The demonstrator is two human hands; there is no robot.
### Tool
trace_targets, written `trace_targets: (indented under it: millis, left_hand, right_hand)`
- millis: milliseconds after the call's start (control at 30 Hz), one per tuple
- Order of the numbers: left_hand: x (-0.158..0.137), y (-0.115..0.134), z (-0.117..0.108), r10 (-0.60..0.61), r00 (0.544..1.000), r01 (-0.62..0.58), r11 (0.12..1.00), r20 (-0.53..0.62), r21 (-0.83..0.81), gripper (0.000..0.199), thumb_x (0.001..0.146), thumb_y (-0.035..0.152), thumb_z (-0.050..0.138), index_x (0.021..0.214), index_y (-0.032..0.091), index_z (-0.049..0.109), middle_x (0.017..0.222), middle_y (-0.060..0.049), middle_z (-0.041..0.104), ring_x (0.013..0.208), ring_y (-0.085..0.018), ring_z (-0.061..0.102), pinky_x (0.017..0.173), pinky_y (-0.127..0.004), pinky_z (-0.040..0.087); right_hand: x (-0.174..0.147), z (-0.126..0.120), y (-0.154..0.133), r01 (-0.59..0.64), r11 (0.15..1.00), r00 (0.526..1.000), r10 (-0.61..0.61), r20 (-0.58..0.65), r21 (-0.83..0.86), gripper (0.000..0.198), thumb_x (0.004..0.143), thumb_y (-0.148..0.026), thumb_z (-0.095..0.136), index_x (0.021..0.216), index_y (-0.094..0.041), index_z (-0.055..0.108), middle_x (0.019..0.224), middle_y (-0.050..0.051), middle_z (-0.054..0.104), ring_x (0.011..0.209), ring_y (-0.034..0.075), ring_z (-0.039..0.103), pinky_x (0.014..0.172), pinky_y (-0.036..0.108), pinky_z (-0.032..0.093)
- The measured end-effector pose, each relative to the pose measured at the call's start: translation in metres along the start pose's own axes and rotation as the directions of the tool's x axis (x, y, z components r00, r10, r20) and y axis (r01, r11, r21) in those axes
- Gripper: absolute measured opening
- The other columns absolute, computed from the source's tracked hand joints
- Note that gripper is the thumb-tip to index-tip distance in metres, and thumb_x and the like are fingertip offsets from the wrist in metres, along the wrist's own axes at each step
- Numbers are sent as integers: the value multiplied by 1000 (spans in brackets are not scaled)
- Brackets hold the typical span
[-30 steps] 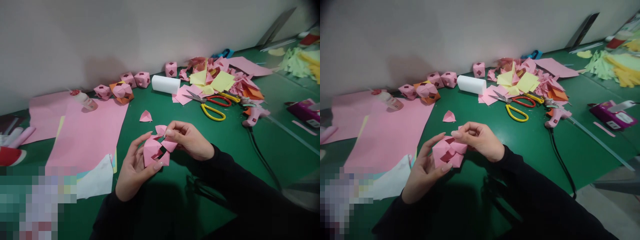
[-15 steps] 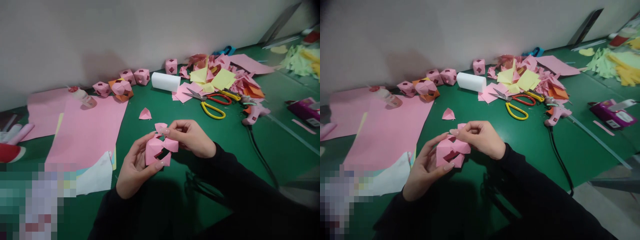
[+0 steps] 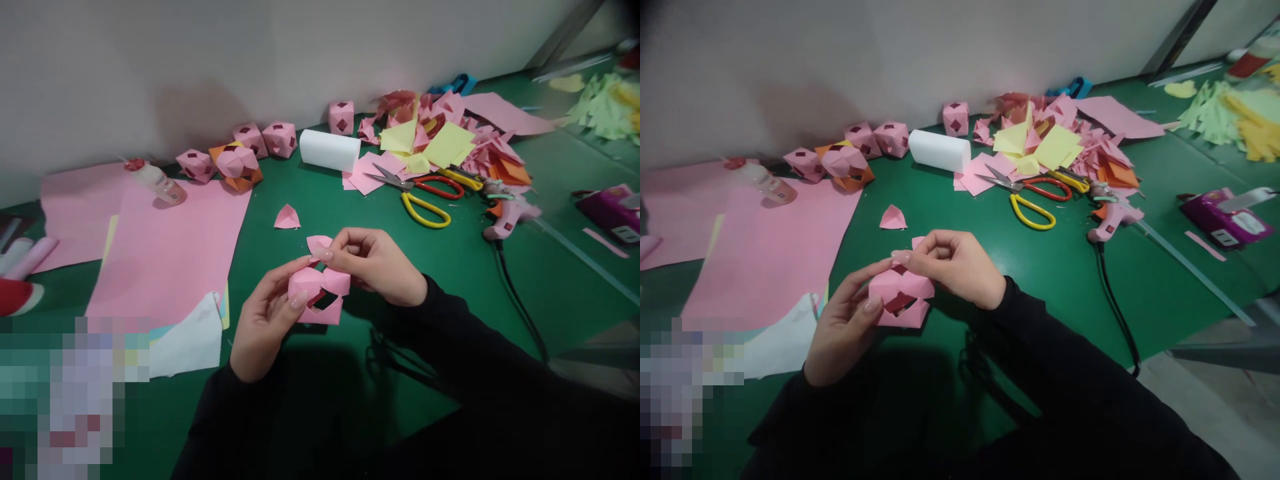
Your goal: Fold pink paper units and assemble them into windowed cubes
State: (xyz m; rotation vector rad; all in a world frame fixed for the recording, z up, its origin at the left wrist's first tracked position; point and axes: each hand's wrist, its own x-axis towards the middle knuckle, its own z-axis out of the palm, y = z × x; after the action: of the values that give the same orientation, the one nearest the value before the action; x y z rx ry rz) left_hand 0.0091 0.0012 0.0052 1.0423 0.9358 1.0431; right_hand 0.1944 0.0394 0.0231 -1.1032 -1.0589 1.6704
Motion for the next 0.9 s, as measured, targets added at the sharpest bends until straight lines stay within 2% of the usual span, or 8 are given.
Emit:
trace_targets:
  millis: [233, 467, 667, 833, 900]
  left_hand:
    - [0, 1, 3, 16, 1000, -16, 1000, -9, 9, 26, 88, 30, 71, 114, 31, 72, 127, -3, 70, 117, -23, 65, 98, -33, 55]
    - [1, -1, 4, 61, 997, -60, 998, -40, 10, 30, 84, 29, 76, 113, 29, 72, 120, -4, 72, 104, -20, 71, 84, -27, 60]
    - [1, -3, 2, 89, 994, -86, 995, -64, 51, 28, 82, 27, 78, 109, 32, 74, 123, -2, 72, 113, -19, 69, 85, -21, 59]
    - [0, -3, 3, 95, 995, -93, 993, -31, 70, 29, 83, 26, 76, 110, 34, 74, 116, 1, 74, 110, -16, 70, 83, -17, 59]
    - [0, -2, 4, 117, 993, -115, 991, -23, 66, 28, 83, 24, 76, 109, 35, 74, 116, 2, 74, 108, -15, 71, 82, -16, 59]
  right_hand:
    - [1, 3, 1, 60, 998, 998, -60, 3, 15, 34, 68, -39, 86, 67, -16, 60, 50, -9, 52, 40, 2, 34, 37, 18, 24]
    - [1, 6, 2, 105, 994, 994, -106, -24, -33, 39, 66, -43, 87, 70, -17, 58, 52, -6, 58, 41, 4, 44, 37, 18, 28]
    - [2, 5, 4, 134, 990, 991, -134, 15, -42, 40, 65, -45, 87, 71, -17, 59, 55, -6, 60, 43, 4, 47, 38, 18, 32]
    - [1, 6, 5, 126, 992, 991, -126, 43, -9, 37, 66, -39, 88, 71, -16, 60, 53, -8, 56, 43, 3, 46, 40, 17, 33]
    - [1, 4, 5, 107, 994, 993, -108, 53, 24, 35, 70, -41, 85, 76, -16, 61, 54, -8, 56, 43, 4, 44, 39, 18, 33]
